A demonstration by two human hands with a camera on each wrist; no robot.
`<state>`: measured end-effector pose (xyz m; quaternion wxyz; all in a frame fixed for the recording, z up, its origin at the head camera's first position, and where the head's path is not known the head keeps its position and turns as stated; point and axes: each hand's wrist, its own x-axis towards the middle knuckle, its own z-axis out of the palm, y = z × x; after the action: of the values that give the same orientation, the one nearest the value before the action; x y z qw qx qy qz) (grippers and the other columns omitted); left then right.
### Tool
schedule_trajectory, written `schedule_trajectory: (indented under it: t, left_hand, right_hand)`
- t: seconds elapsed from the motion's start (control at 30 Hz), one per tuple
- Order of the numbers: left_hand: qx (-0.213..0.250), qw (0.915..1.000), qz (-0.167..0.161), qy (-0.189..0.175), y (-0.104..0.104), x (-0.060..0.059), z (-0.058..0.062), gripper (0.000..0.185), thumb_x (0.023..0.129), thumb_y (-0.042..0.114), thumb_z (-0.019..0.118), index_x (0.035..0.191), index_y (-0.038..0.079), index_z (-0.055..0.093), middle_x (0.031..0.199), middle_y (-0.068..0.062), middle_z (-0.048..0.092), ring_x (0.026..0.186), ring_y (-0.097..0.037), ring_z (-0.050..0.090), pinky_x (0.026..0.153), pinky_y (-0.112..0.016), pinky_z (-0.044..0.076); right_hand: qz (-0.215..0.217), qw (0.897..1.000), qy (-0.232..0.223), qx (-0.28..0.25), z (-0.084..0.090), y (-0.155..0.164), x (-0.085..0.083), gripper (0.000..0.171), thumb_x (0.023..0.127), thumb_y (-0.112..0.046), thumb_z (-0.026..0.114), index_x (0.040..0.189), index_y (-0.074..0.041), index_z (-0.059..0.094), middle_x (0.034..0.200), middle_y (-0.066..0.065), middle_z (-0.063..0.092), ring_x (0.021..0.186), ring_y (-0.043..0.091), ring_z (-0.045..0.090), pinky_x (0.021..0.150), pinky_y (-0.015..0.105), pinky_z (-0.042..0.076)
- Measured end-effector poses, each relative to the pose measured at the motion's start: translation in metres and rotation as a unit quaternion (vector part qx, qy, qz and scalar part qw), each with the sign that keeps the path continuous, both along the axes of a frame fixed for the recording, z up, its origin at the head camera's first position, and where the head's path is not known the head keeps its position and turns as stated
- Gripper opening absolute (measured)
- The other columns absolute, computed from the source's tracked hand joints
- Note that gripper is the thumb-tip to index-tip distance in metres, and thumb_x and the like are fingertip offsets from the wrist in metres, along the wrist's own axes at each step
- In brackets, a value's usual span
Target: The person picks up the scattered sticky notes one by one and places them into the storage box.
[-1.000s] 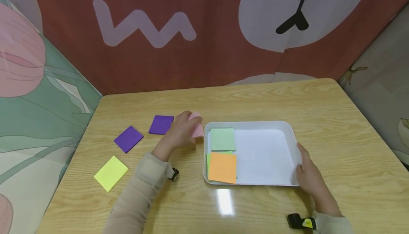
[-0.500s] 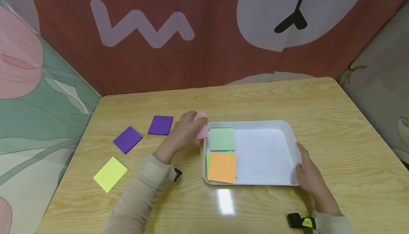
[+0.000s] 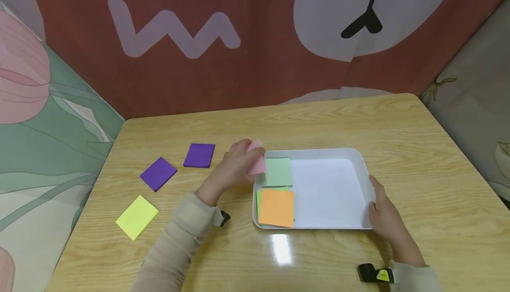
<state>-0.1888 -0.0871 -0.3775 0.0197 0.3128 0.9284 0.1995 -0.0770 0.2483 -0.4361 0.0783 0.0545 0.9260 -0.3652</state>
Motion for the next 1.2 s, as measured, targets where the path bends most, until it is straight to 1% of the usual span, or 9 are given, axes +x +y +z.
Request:
schedule_trajectory:
  t: [0.1, 0.2, 0.3, 0.4, 0.5, 0.67, 0.87, 1.07, 1.2]
  left_hand:
    - [0.004, 0.9999, -0.010, 0.000, 0.004, 0.001, 0.000, 0.055, 0.066, 0.023, 0.074, 0.115, 0.018, 0.051, 0.124, -0.017, 0.035, 0.112, -0.031, 0.031, 0.083, -0.049, 0.034]
    - [0.010, 0.9996, -0.026, 0.002, 0.011, 0.002, 0.000, 0.058, 0.063, 0.021, 0.074, 0.117, 0.020, 0.050, 0.125, -0.018, 0.034, 0.113, -0.031, 0.029, 0.082, -0.050, 0.033]
    - [0.015, 0.9992, -0.038, 0.005, 0.018, 0.004, 0.000, 0.061, 0.062, 0.024, 0.075, 0.117, 0.021, 0.049, 0.125, -0.017, 0.034, 0.113, -0.031, 0.029, 0.080, -0.050, 0.033]
    - [0.020, 0.9987, -0.047, 0.001, 0.025, 0.005, 0.000, 0.061, 0.063, 0.027, 0.075, 0.117, 0.022, 0.049, 0.125, -0.016, 0.033, 0.114, -0.030, 0.029, 0.081, -0.049, 0.032]
    - [0.020, 0.9984, -0.053, -0.003, 0.030, 0.006, 0.000, 0.059, 0.064, 0.027, 0.074, 0.118, 0.022, 0.049, 0.126, -0.015, 0.033, 0.115, -0.030, 0.028, 0.083, -0.047, 0.032]
    - [0.005, 0.9986, -0.051, -0.008, 0.034, 0.007, -0.002, 0.056, 0.068, 0.028, 0.071, 0.119, 0.023, 0.048, 0.127, -0.014, 0.032, 0.116, -0.028, 0.027, 0.082, -0.046, 0.032]
    - [-0.003, 0.9984, -0.053, -0.020, 0.035, 0.007, -0.004, 0.057, 0.070, 0.030, 0.069, 0.122, 0.022, 0.046, 0.129, -0.014, 0.030, 0.118, -0.029, 0.025, 0.085, -0.049, 0.030]
    - [-0.009, 0.9972, -0.067, -0.032, 0.039, 0.006, -0.008, 0.060, 0.069, 0.025, 0.071, 0.123, 0.020, 0.046, 0.129, -0.016, 0.030, 0.118, -0.030, 0.025, 0.084, -0.052, 0.031]
    - [-0.021, 0.9964, -0.069, -0.045, 0.041, 0.006, -0.011, 0.063, 0.068, 0.021, 0.072, 0.124, 0.021, 0.045, 0.131, -0.016, 0.028, 0.120, -0.030, 0.023, 0.086, -0.057, 0.028]
  right_hand:
    - [0.000, 1.000, 0.000, -0.001, 0.000, 0.000, 0.000, 0.058, 0.087, 0.003, 0.023, 0.136, -0.002, -0.007, 0.129, 0.039, 0.013, 0.116, 0.052, 0.015, 0.088, 0.059, 0.018]
    - [-0.001, 1.000, -0.003, 0.001, 0.000, 0.001, 0.000, 0.058, 0.087, 0.002, 0.023, 0.136, -0.002, -0.008, 0.129, 0.039, 0.012, 0.116, 0.051, 0.015, 0.089, 0.059, 0.018]
    - [-0.001, 1.000, -0.010, -0.002, -0.001, 0.002, 0.000, 0.057, 0.088, 0.001, 0.022, 0.136, -0.003, -0.009, 0.130, 0.038, 0.010, 0.117, 0.051, 0.013, 0.089, 0.059, 0.017]
    - [-0.001, 1.000, -0.013, -0.006, -0.001, 0.002, 0.000, 0.057, 0.088, 0.001, 0.022, 0.136, -0.003, -0.009, 0.130, 0.038, 0.010, 0.117, 0.051, 0.012, 0.090, 0.059, 0.016]
    - [-0.001, 1.000, -0.010, -0.008, -0.001, 0.001, 0.001, 0.058, 0.087, 0.003, 0.022, 0.136, -0.002, -0.008, 0.130, 0.038, 0.011, 0.117, 0.051, 0.013, 0.089, 0.059, 0.017]
    - [0.000, 1.000, -0.009, -0.010, -0.002, 0.001, 0.001, 0.057, 0.088, 0.002, 0.022, 0.136, -0.002, -0.009, 0.130, 0.038, 0.010, 0.117, 0.051, 0.013, 0.089, 0.059, 0.017]
    - [-0.001, 1.000, -0.003, -0.009, -0.002, 0.001, 0.001, 0.057, 0.087, 0.003, 0.022, 0.136, -0.002, -0.008, 0.130, 0.038, 0.011, 0.117, 0.050, 0.013, 0.090, 0.059, 0.017]
    - [-0.001, 1.000, 0.001, -0.012, -0.001, 0.000, 0.001, 0.057, 0.087, 0.003, 0.022, 0.136, -0.002, -0.007, 0.130, 0.038, 0.011, 0.117, 0.051, 0.013, 0.090, 0.059, 0.016]
    - [-0.001, 1.000, 0.003, -0.014, 0.000, -0.001, 0.000, 0.057, 0.087, 0.003, 0.022, 0.136, -0.002, -0.007, 0.130, 0.038, 0.011, 0.117, 0.050, 0.013, 0.089, 0.059, 0.017]
